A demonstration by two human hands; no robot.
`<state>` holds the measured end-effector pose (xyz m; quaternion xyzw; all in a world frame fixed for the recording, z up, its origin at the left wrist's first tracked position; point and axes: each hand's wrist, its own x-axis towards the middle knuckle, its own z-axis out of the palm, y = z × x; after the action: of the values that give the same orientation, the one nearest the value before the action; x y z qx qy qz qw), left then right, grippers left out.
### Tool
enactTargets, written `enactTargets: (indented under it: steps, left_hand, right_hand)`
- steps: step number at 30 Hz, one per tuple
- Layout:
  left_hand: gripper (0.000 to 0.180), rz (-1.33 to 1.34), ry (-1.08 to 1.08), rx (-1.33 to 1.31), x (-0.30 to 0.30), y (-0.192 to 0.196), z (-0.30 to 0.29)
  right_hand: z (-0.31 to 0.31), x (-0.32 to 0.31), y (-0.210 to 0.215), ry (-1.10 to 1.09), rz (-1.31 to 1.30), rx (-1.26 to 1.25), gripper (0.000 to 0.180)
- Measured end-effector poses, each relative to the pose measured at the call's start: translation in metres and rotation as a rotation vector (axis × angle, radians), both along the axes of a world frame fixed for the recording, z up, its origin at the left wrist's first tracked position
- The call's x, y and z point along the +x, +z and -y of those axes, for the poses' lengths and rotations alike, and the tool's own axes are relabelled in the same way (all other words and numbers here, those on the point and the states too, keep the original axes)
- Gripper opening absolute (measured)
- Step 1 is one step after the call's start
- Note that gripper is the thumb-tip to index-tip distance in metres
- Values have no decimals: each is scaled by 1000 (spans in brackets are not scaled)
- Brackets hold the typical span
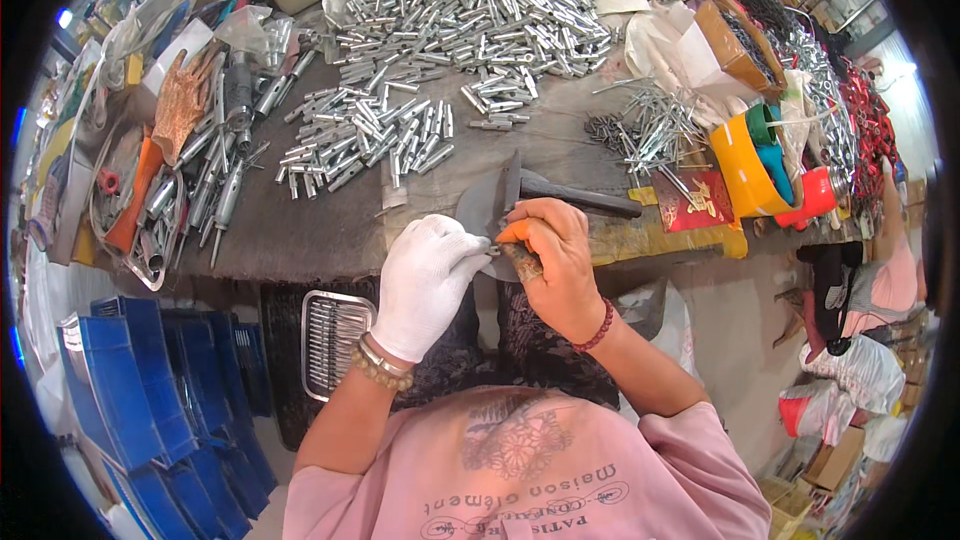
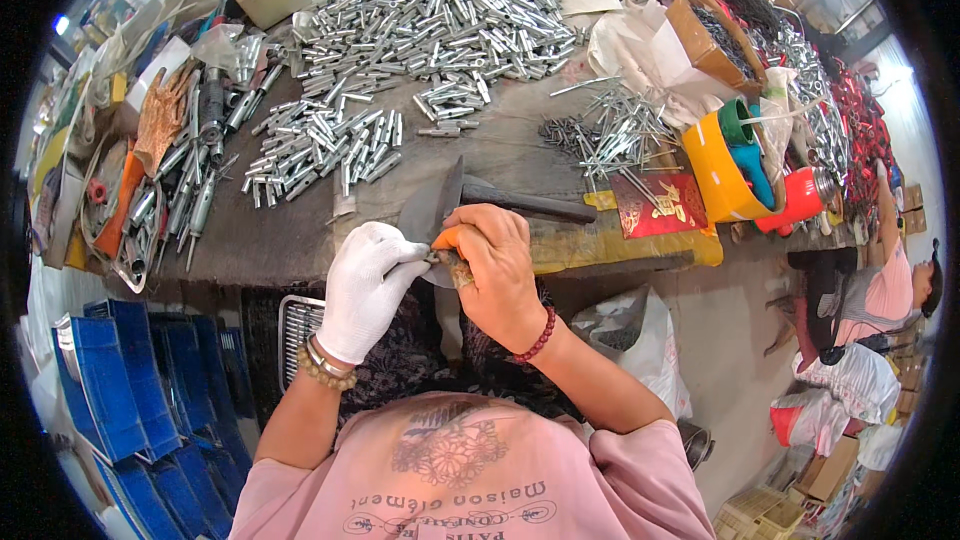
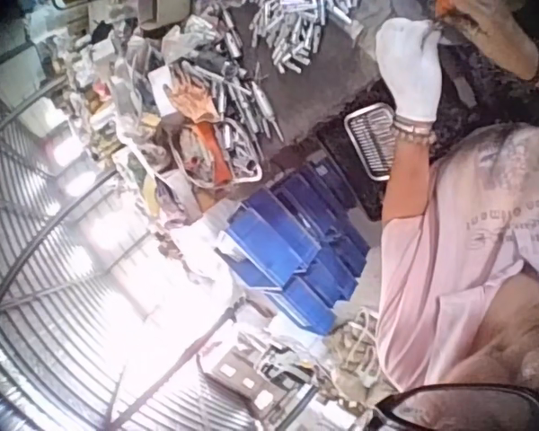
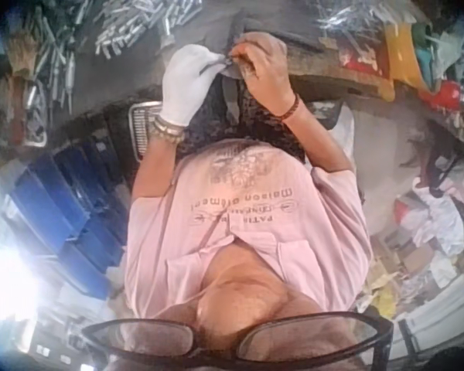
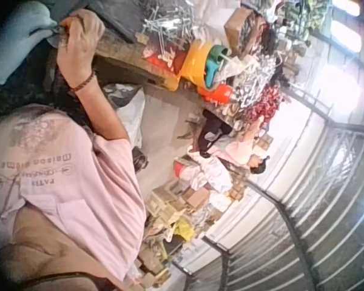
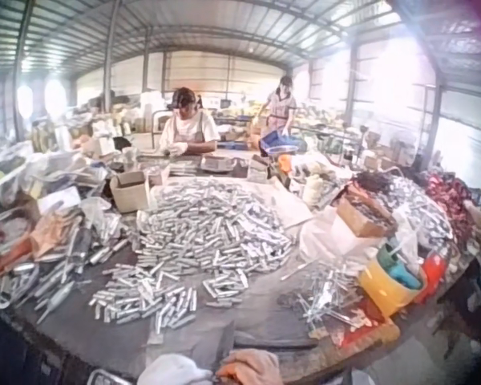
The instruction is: The person assembles metal components by inserting pins into them, securing them on a metal base, and placing the finished pieces into a metal tray.
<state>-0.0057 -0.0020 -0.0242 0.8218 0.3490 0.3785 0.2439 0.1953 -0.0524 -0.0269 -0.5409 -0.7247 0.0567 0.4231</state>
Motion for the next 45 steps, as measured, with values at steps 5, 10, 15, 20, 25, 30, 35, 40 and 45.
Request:
enactTargets:
  steps: [5,10,15,20,25,30,35,40,45]
  left_hand:
    - [17,-1,9,20,-1,-2,-3]
    - [20,-4,13,-52,4,1,-8]
    - [16,-10,-16,63,8,-2,-7]
    - [18,-19,7,45,-1,-8,3]
    - [11,-5,-28,67,-2,7,2]
    - [8,7,-24,52,3,14,3]
    - [17,-10,-8,32,2,7,9]
    - [13,13,24,20,1,-7,-1]
    - [15,-15,-9,-6,8,7,-11]
  right_hand:
    - [-4,-3,0,13,-3,-3,25]
    - [-7,2,0,2,1,-19,24]
    - [4,7,2,-22,146,39,19]
    - [5,-2,2,67,299,-33,20]
    - [7,9,10,108,362,-42,32]
    - [-1,42,37,-144,390,-6,48]
    - [-8,72,18,-123,479,-189,42]
    - [4,66,35,-104,135,-83,44]
    - [37,63,63,-39,252,-182,65]
